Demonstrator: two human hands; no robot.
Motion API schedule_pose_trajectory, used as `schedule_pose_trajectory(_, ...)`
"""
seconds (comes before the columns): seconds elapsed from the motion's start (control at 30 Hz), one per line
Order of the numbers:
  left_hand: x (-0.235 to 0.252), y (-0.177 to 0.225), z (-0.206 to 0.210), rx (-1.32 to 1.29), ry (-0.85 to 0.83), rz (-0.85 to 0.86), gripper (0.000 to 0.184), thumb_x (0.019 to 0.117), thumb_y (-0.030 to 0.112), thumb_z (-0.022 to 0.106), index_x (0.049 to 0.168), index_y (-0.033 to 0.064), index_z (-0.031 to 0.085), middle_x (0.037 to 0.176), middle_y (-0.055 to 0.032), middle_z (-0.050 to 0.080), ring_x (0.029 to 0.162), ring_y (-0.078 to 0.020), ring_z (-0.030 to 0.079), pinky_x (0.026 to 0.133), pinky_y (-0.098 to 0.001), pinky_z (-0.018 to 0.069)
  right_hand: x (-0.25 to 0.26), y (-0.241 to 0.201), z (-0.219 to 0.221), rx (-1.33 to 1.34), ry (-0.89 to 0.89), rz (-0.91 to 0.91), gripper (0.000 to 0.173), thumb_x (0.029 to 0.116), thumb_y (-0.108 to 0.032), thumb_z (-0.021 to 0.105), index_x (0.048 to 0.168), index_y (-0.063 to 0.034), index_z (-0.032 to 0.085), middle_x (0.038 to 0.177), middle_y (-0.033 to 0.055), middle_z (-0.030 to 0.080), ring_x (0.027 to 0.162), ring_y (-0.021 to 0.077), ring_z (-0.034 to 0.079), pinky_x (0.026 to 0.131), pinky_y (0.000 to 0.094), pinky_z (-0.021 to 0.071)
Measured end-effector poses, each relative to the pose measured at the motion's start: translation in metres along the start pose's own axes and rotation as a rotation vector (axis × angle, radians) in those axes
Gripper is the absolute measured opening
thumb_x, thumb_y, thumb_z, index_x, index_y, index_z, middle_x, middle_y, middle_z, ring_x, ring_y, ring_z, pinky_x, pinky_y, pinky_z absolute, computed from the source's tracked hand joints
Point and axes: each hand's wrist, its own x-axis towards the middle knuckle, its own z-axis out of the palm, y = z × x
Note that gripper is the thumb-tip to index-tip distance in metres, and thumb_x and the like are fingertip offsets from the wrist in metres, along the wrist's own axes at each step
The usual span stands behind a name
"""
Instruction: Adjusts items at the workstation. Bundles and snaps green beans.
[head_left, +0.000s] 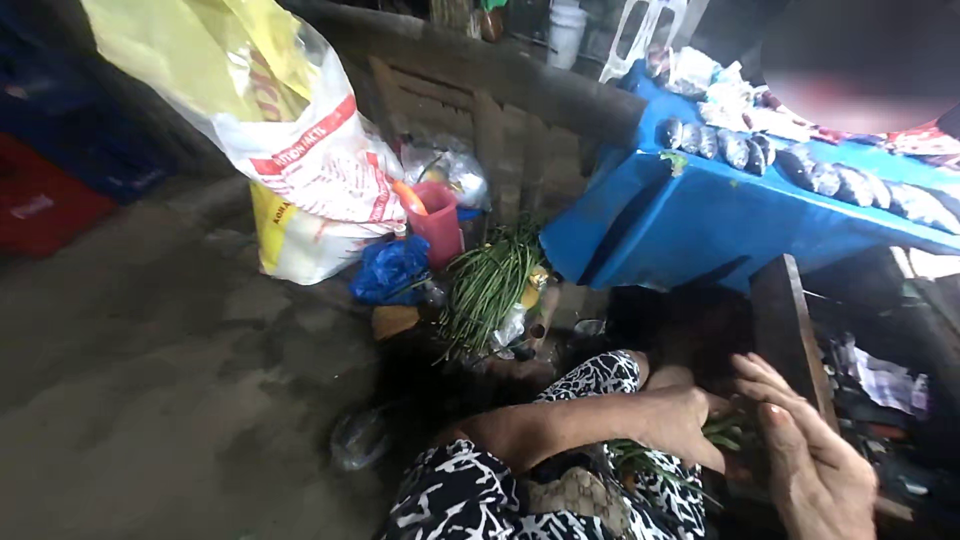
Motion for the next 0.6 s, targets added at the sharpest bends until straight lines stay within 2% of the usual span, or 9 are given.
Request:
schedule_pose_trajectory(0.13,0.001,0.001,0.002,0.011,-0.056,0.064,0.04,0.0888,0.015,0.08,0.119,-0.0065,0.063,0.096,-0.0171,0.069,0.078,-0.0199,0.066,0.07,-0.0369,0.0555,0.006,-0.012,-0.016,-0.188,-0.031,-0.071,0.046,0.1108,-0.038,0.04,0.128,-0.005,0.067,0.147,0.0123,0.058,0.149,0.0248,0.04,0.125,0.0418,0.0308)
schedule_pose_trajectory(0.2,-0.001,0.004,0.004,0.093,-0.001,0.093,0.038,0.0837,0.013,0.082,0.112,-0.0072,0.068,0.098,-0.0189,0.071,0.087,-0.0249,0.068,0.079,-0.0429,0.0553,0.003,-0.012,-0.001,-0.285,-0.143,-0.073,0.052,0.111,-0.041,0.035,0.133,-0.0038,0.065,0.15,0.0169,0.055,0.149,0.0306,0.039,0.123,0.0498,0.0291)
schedule_pose_trajectory(0.27,-0.003,0.003,0.005,0.103,0.045,0.128,0.039,0.0806,0.013,0.083,0.111,-0.0074,0.069,0.101,-0.0198,0.071,0.096,-0.0264,0.068,0.088,-0.0452,0.0537,-0.002,-0.009,0.005,-0.283,-0.18,-0.086,0.055,0.1116,-0.044,0.031,0.137,-0.007,0.064,0.151,0.0154,0.055,0.15,0.0288,0.039,0.124,0.0515,0.0275)
schedule_pose_trajectory(0.3,-0.002,0.004,0.003,0.068,0.035,0.121,0.038,0.0819,0.012,0.083,0.112,-0.0069,0.068,0.101,-0.0184,0.071,0.094,-0.0237,0.068,0.087,-0.0426,0.0541,-0.002,-0.012,-0.001,-0.274,-0.171,-0.088,0.054,0.1118,-0.043,0.031,0.138,-0.0084,0.062,0.151,0.0137,0.055,0.15,0.0276,0.038,0.124,0.0518,0.026)
schedule_pose_trajectory(0.37,0.0,0.004,0.0,-0.033,0.012,0.101,0.033,0.086,0.012,0.081,0.11,-0.0051,0.066,0.092,-0.0123,0.069,0.082,-0.0145,0.065,0.076,-0.0334,0.0548,0.0,-0.019,-0.016,-0.25,-0.092,-0.082,0.051,0.1115,-0.044,0.032,0.141,-0.0131,0.06,0.154,0.0077,0.053,0.152,0.0235,0.034,0.127,0.0469,0.0241)
schedule_pose_trajectory(0.43,0.0,0.011,-0.001,-0.068,0.002,0.053,0.034,0.0881,0.012,0.08,0.113,-0.0048,0.064,0.092,-0.01,0.068,0.08,-0.0097,0.063,0.073,-0.0273,0.0537,0.002,-0.023,-0.017,-0.272,-0.008,-0.07,0.05,0.1112,-0.044,0.034,0.144,-0.0157,0.058,0.157,0.0053,0.05,0.154,0.0231,0.031,0.127,0.0457,0.0227)
schedule_pose_trajectory(0.5,-0.004,0.021,0.002,0.019,0.074,0.044,0.037,0.0827,0.006,0.081,0.115,-0.0058,0.067,0.099,-0.0114,0.071,0.091,-0.0089,0.066,0.084,-0.026,0.0549,0.001,-0.019,0.001,-0.351,-0.045,-0.058,0.044,0.1098,-0.034,0.04,0.141,-0.0114,0.06,0.154,0.0103,0.052,0.151,0.0312,0.036,0.122,0.0573,0.0268)
schedule_pose_trajectory(0.57,-0.01,0.018,0.002,0.205,0.063,-0.04,0.042,0.086,0.007,0.077,0.124,-0.0058,0.065,0.115,-0.0145,0.07,0.109,-0.0129,0.065,0.101,-0.0299,0.05,-0.005,-0.011,0.021,-0.352,-0.142,-0.034,0.042,0.1079,-0.025,0.042,0.139,-0.0079,0.063,0.152,0.0122,0.055,0.147,0.0347,0.042,0.119,0.0632,0.0301)
schedule_pose_trajectory(0.6,-0.011,-0.007,0.004,0.244,0.095,0.008,0.04,0.0841,0.011,0.078,0.119,-0.003,0.067,0.111,-0.0116,0.072,0.104,-0.0121,0.067,0.096,-0.0306,0.0527,-0.008,-0.009,0.024,-0.35,-0.175,-0.025,0.042,0.1084,-0.024,0.04,0.14,-0.0083,0.063,0.152,0.0107,0.054,0.148,0.0339,0.042,0.12,0.0643,0.0281)
